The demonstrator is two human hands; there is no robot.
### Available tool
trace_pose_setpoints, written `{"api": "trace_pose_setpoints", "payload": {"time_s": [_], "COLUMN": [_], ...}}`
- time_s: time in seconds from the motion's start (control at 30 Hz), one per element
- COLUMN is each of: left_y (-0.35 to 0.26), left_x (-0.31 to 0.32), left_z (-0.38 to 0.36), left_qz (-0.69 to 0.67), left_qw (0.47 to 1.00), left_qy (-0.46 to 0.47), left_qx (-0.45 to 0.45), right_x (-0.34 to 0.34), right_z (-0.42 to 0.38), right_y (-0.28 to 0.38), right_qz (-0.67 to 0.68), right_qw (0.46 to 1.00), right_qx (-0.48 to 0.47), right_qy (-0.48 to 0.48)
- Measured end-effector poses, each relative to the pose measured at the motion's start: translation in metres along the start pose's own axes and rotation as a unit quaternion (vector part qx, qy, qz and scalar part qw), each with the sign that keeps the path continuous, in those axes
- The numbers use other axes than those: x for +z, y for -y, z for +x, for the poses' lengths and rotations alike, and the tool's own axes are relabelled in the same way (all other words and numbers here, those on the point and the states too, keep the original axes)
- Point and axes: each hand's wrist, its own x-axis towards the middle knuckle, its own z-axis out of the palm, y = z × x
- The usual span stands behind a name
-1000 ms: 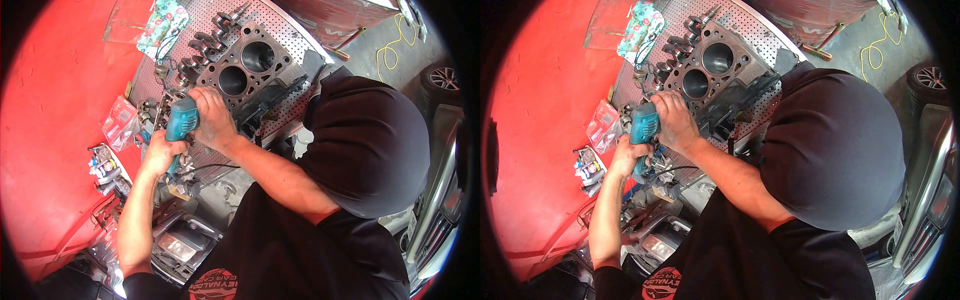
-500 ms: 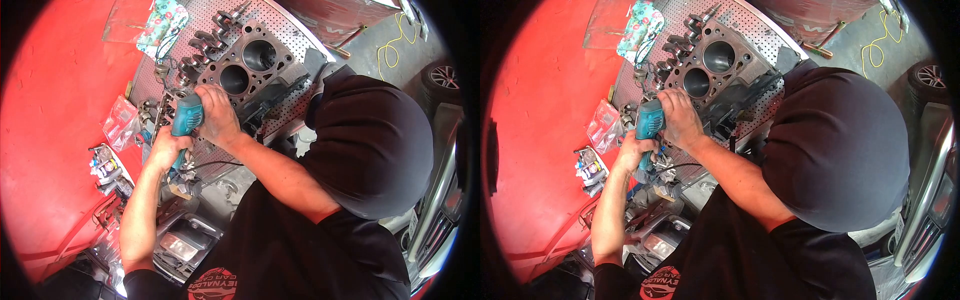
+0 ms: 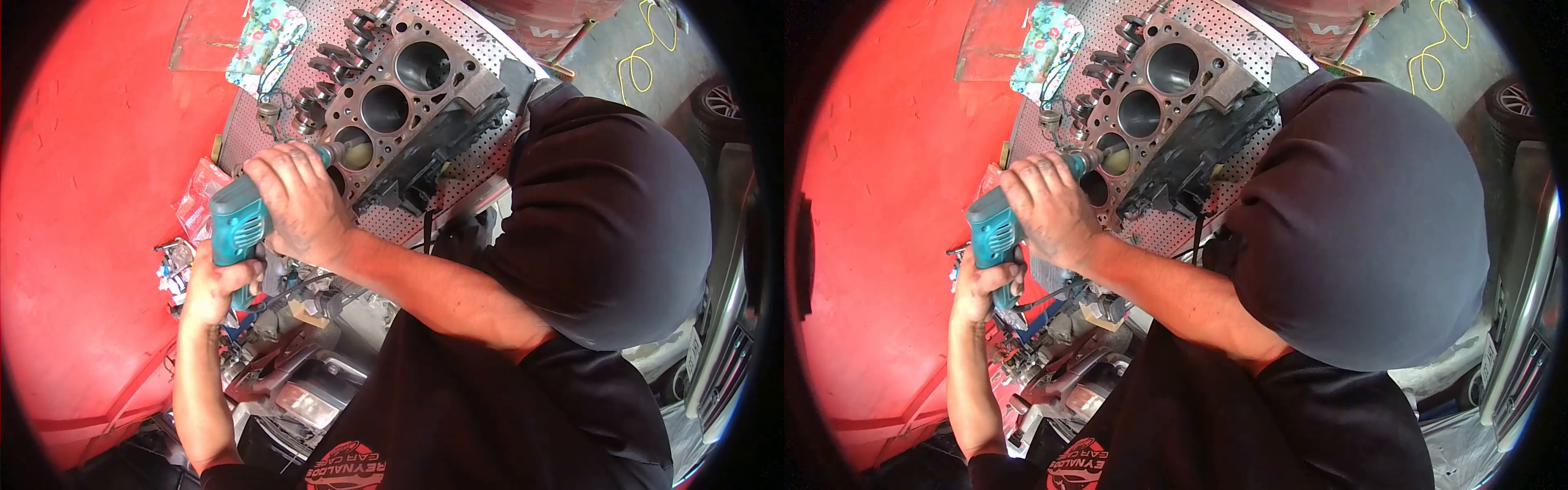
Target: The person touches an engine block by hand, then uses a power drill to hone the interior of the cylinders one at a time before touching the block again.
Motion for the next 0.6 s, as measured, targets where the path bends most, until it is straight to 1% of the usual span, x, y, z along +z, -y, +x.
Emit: {"api": "trace_pose_setpoints", "payload": {"time_s": [0.2,0.43,0.53,0.6], "left_y": [-0.002,-0.011,-0.007,-0.007], "left_x": [-0.016,-0.015,-0.020,-0.016], "left_z": [-0.023,-0.040,-0.032,-0.024], "left_qz": [-0.011,-0.032,-0.020,-0.010], "left_qw": [1.000,0.998,1.000,1.000], "left_qy": [-0.008,-0.047,-0.018,-0.018], "left_qx": [0.007,0.015,0.015,0.017], "right_x": [0.003,0.003,0.004,0.005], "right_z": [0.006,0.012,0.012,0.012], "right_y": [0.026,0.041,0.037,0.028], "right_qz": [0.002,0.000,0.001,-0.002], "right_qw": [1.000,1.000,1.000,1.000], "right_qx": [-0.011,-0.021,-0.014,-0.009], "right_qy": [0.000,-0.005,0.000,0.000]}}
